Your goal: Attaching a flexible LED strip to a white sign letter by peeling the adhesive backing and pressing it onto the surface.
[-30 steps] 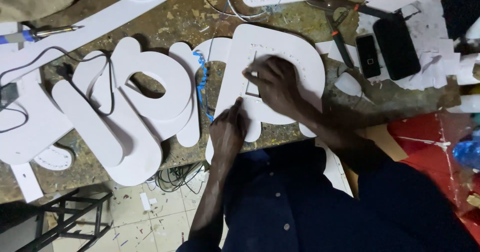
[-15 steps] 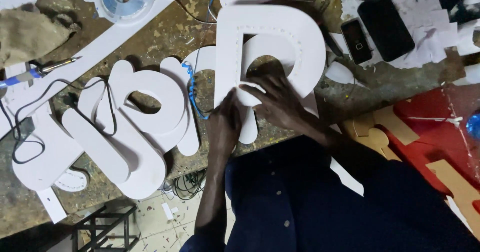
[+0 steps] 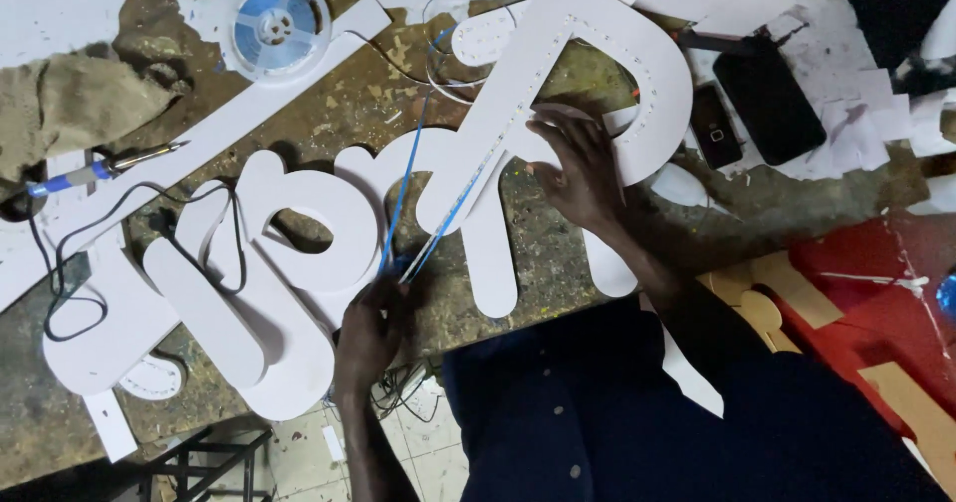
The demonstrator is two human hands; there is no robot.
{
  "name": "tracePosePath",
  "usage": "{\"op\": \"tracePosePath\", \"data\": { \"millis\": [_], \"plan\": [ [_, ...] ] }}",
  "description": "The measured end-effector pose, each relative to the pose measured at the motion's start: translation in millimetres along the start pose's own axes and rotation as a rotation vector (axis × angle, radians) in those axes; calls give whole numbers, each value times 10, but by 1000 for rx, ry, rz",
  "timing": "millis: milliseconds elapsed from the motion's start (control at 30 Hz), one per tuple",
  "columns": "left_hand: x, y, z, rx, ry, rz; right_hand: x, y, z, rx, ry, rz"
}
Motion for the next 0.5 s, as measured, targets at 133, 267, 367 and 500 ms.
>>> {"op": "tracePosePath", "data": {
  "millis": [133, 267, 367, 500],
  "plan": [
    [-254, 260, 134, 63, 74, -127, 6, -135, -11, -2, -85, -7],
    [500, 714, 191, 275, -76, -285, -39, -209, 22, -15, -101, 0],
    [1006, 699, -38, 386, -289, -201, -116, -174, 27, -24, -121, -31],
    [1222, 27, -748, 361, -493, -178, -205, -165, 36, -41, -94, -14]
  ]
}}
Point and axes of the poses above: each hand's wrist, its own z-axis away from the middle knuckle, its own y-axis out of the back of the hand, x = y × z, the point moved 7 cm from there along -z, towards the middle knuckle, and after that the axes turned 10 degrees about -x, right-handed, at the moved point
